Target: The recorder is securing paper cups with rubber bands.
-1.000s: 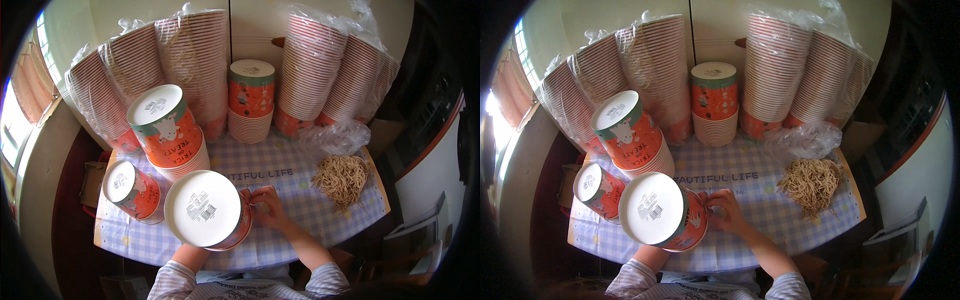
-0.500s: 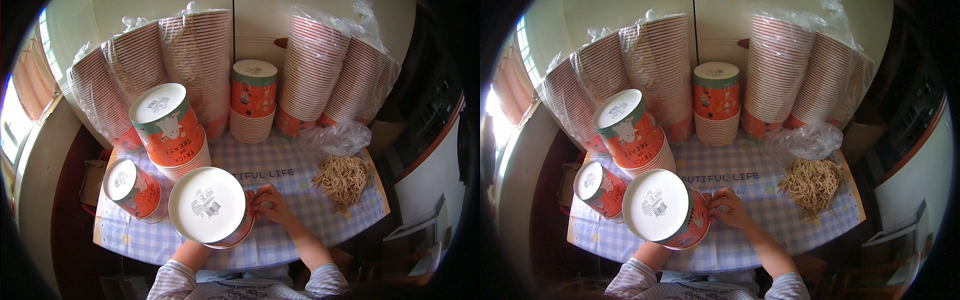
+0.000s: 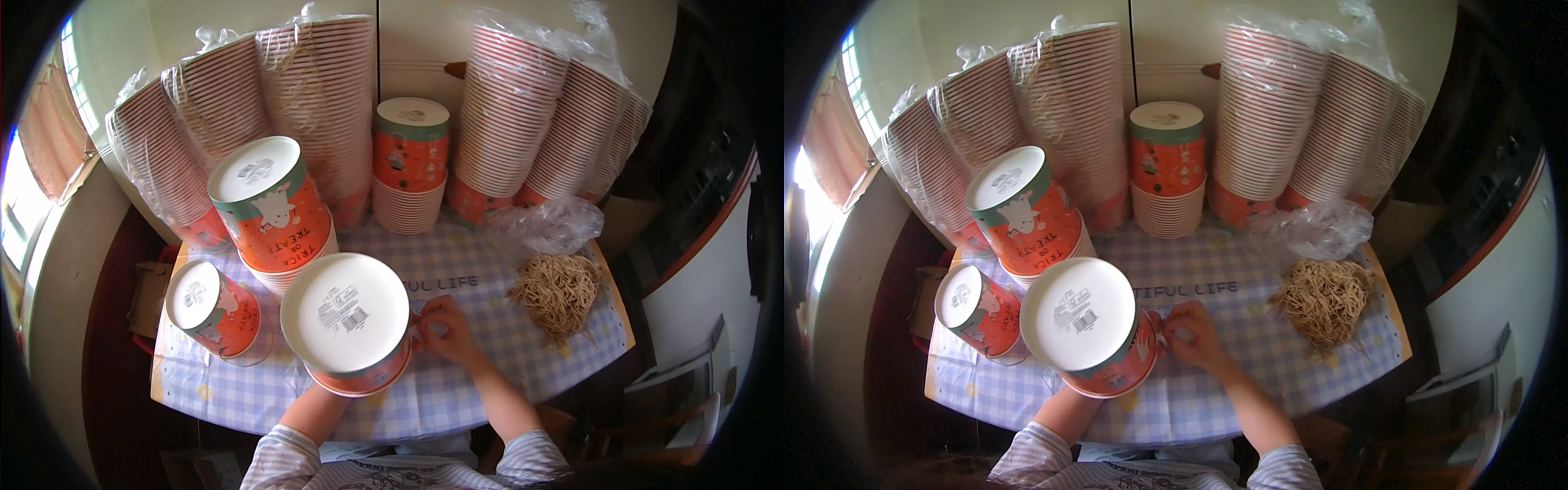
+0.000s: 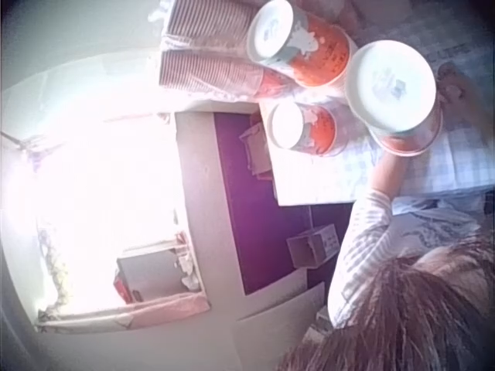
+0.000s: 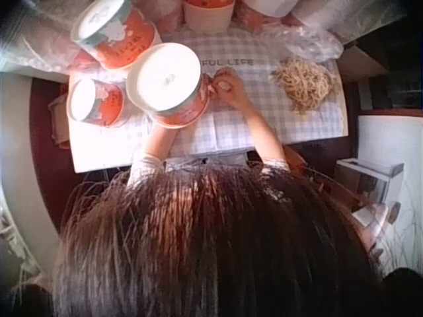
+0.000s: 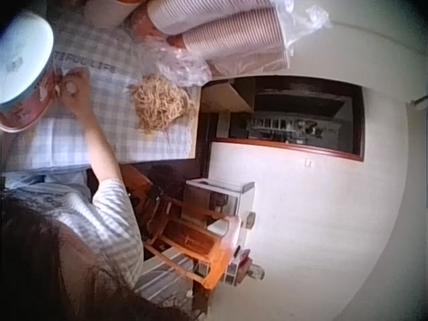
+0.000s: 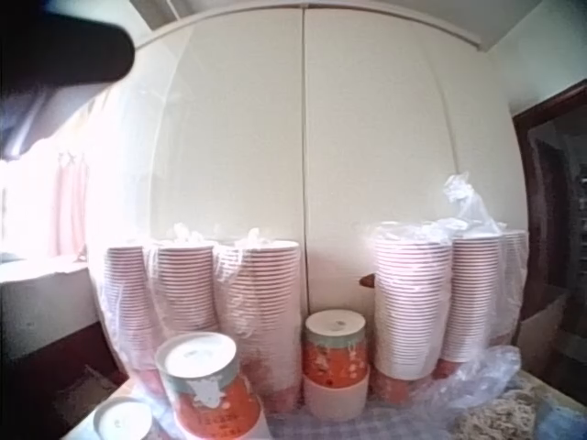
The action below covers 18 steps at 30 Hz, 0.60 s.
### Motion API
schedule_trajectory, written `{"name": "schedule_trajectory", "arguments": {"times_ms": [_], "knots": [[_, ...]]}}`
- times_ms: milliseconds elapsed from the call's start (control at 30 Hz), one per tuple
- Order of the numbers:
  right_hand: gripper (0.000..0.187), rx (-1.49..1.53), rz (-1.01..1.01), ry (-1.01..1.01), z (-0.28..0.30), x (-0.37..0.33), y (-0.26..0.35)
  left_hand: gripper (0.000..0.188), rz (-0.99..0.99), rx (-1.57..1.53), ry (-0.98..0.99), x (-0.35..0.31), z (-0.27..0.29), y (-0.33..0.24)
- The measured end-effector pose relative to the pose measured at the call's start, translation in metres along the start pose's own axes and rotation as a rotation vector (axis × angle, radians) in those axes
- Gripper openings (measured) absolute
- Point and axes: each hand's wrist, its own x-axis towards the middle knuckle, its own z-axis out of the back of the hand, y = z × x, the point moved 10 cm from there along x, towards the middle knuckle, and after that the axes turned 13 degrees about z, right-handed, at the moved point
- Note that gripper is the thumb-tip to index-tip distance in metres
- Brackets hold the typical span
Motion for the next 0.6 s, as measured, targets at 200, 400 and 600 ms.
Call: {"name": "schedule_trajectory", "arguments": {"times_ms": [200, 400, 600], "knots": [[0.01, -0.136, -0.012, 0.023, 0.022, 0.011, -0.004, 0.037, 0.059, -0.048, -0.005, 0.037, -0.024, 0.012], [0.01, -0.073, -0.305, 0.435, -0.002, -0.009, -0.031, 0.05, -0.105, -0.126, 0.034, 0.036, -0.044, -0.001], [0.014, -0.13, -0.22, 0.505, -0.002, -0.018, -0.043, 0.044, -0.045, 0.12, 0.164, 0.038, -0.079, 0.008]]}}
